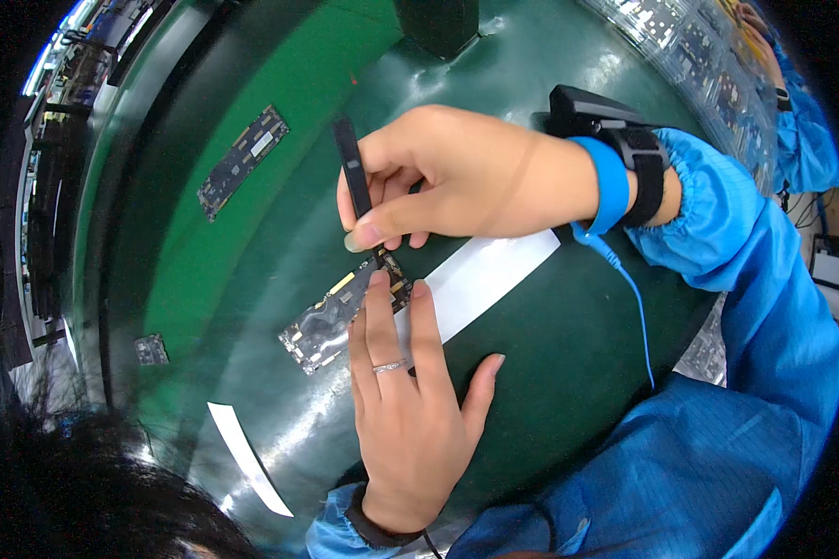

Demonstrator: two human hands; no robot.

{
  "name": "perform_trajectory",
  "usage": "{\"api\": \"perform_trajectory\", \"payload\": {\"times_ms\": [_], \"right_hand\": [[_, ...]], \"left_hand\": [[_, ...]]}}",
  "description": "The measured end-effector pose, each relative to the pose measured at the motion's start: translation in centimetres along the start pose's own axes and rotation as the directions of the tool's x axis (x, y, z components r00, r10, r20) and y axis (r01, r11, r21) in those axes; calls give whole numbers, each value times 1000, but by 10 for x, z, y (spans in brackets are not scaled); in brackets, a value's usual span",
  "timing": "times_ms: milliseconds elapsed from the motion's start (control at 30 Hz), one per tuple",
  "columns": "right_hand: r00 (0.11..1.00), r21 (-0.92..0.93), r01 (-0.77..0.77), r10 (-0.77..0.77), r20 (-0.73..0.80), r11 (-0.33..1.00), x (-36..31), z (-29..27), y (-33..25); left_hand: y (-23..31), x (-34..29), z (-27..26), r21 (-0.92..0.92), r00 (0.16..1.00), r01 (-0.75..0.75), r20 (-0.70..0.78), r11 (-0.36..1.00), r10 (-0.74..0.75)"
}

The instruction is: Manually applying a small component or sticker to a circuit board using a precision tool.

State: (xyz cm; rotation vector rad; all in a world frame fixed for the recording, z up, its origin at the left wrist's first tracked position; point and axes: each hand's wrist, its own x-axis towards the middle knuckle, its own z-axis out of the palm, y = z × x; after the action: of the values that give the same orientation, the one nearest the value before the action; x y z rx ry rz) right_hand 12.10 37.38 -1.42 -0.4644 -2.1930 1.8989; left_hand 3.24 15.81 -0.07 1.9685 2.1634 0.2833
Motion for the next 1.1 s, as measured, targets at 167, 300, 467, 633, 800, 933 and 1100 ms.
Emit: {"api": "perform_trajectory", "payload": {"times_ms": [167,300,467,633,800,933,1100], "right_hand": [[995,-57,96,-96,-1,994,-8,6,-7],[989,56,122,-116,-93,991,-9,8,-15],[978,151,113,-84,-189,982,-18,29,-25],[973,-111,226,-229,-13,968,-31,57,-18],[979,-155,203,-205,1,967,-29,62,-7],[983,-171,182,-180,25,968,-33,59,-8],[984,-128,179,-180,3,975,-31,61,-9]], "left_hand": [[-3,-7,0,-5,999,-19,-48,1000,19],[-7,-12,2,-109,994,-64,-98,992,54],[4,-30,-10,-119,999,-40,-34,992,36],[23,-69,-25,-10,989,52,137,999,-50],[20,-76,-6,134,996,78,31,988,-83],[26,-68,-17,116,982,74,163,990,-92],[25,-65,-18,164,987,65,134,984,-88]]}}
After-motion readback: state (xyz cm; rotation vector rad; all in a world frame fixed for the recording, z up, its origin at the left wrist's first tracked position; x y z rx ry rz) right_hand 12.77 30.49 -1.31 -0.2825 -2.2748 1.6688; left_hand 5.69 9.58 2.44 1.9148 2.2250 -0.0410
